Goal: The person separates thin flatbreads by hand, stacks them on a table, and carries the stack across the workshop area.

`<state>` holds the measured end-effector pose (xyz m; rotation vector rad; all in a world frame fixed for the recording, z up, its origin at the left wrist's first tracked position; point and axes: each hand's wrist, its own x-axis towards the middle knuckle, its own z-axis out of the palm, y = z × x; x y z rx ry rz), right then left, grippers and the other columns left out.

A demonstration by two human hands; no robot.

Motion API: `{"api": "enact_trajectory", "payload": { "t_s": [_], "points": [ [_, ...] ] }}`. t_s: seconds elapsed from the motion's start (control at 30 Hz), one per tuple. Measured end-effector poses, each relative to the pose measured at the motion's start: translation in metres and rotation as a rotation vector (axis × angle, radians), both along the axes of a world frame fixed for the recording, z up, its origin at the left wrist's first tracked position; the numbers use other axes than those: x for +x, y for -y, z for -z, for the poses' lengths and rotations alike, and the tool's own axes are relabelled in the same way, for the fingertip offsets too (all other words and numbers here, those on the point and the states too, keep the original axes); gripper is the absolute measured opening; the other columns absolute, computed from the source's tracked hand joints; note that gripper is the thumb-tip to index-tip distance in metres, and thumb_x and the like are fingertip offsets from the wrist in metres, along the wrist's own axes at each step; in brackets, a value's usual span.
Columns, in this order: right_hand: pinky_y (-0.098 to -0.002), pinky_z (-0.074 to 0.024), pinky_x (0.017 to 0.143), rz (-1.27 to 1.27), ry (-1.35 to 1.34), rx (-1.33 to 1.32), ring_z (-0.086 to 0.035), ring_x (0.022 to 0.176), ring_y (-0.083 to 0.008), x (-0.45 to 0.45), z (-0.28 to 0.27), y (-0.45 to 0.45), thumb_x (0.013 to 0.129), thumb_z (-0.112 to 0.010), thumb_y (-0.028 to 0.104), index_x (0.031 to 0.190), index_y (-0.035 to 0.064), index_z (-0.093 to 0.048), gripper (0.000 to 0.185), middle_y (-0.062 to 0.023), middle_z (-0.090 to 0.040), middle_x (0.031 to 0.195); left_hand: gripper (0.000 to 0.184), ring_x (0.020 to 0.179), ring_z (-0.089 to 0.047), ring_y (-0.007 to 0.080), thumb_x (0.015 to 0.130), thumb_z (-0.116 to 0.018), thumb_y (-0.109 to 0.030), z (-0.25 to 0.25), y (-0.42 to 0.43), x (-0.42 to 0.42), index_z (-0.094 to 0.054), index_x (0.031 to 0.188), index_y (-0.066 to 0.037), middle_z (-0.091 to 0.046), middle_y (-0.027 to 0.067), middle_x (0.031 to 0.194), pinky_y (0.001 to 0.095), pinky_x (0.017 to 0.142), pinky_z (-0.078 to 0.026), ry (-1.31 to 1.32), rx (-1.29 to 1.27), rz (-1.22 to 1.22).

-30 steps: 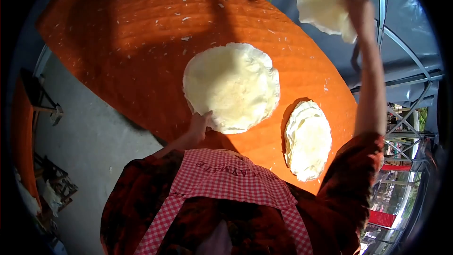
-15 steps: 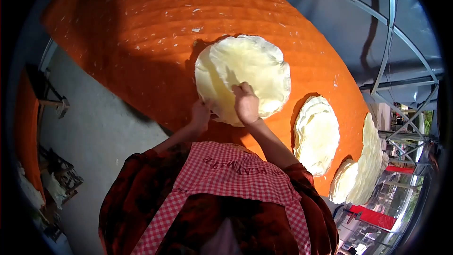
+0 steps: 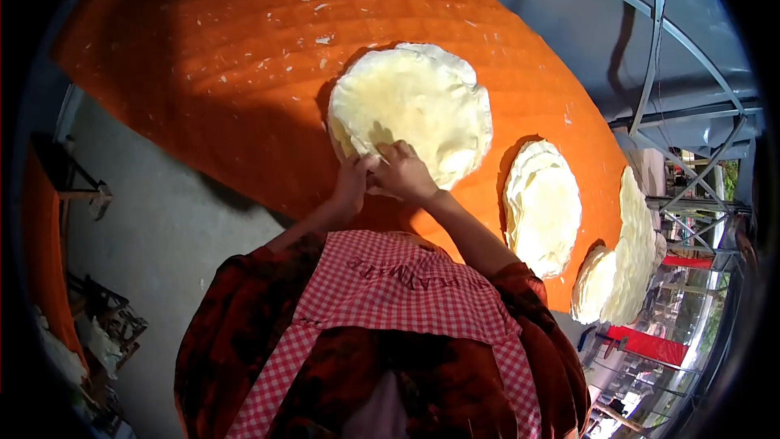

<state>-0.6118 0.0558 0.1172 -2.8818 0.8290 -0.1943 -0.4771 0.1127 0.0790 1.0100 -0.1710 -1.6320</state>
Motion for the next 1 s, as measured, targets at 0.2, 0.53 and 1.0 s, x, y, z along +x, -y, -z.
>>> {"api": "enact_trajectory", "payload": {
  "t_s": [0.2, 0.53, 1.0],
  "points": [
    [-0.0413, -0.0475, 0.087, 0.4, 0.169, 0.686, -0.055, 0.106, -0.0354, -0.005, -0.021, 0.017, 0.079, -0.068, 0.039, 0.125, 0.0055, -0.053, 0.059, -0.0174, -0.053, 0.113, 0.027, 0.091, -0.06, 0.0213, 0.092, -0.047, -0.016, 0.003, 0.011, -0.003, -0.051, 0.114, -0.001, -0.058, 0.0102, 0.102, 0.0344, 0.074, -0.052, 0.046, -0.044, 0.017],
    [-0.0401, -0.0523, 0.076, 0.247, 0.031, 0.026, -0.058, 0.096, -0.0363, -0.005, 0.007, -0.019, 0.079, -0.067, 0.026, 0.118, 0.0025, -0.055, 0.047, -0.0178, -0.056, 0.109, 0.029, 0.089, -0.06, 0.0225, 0.091, -0.051, -0.017, -0.007, -0.003, 0.0, -0.051, 0.115, -0.002, -0.058, 0.011, 0.101, 0.0372, 0.072, -0.053, 0.027, 0.042, 0.061],
    [-0.0362, -0.0497, 0.06, 0.356, 0.197, -0.297, -0.064, 0.066, -0.0255, -0.075, -0.193, 0.11, 0.081, -0.055, 0.003, 0.098, 0.0067, -0.068, 0.022, -0.0159, -0.066, 0.078, 0.017, 0.084, -0.056, 0.0174, 0.09, -0.055, -0.016, 0.011, 0.02, 0.017, -0.05, 0.101, -0.005, -0.056, 0.0062, 0.092, 0.0316, 0.076, -0.05, 0.097, 0.074, -0.085]
  ]
}}
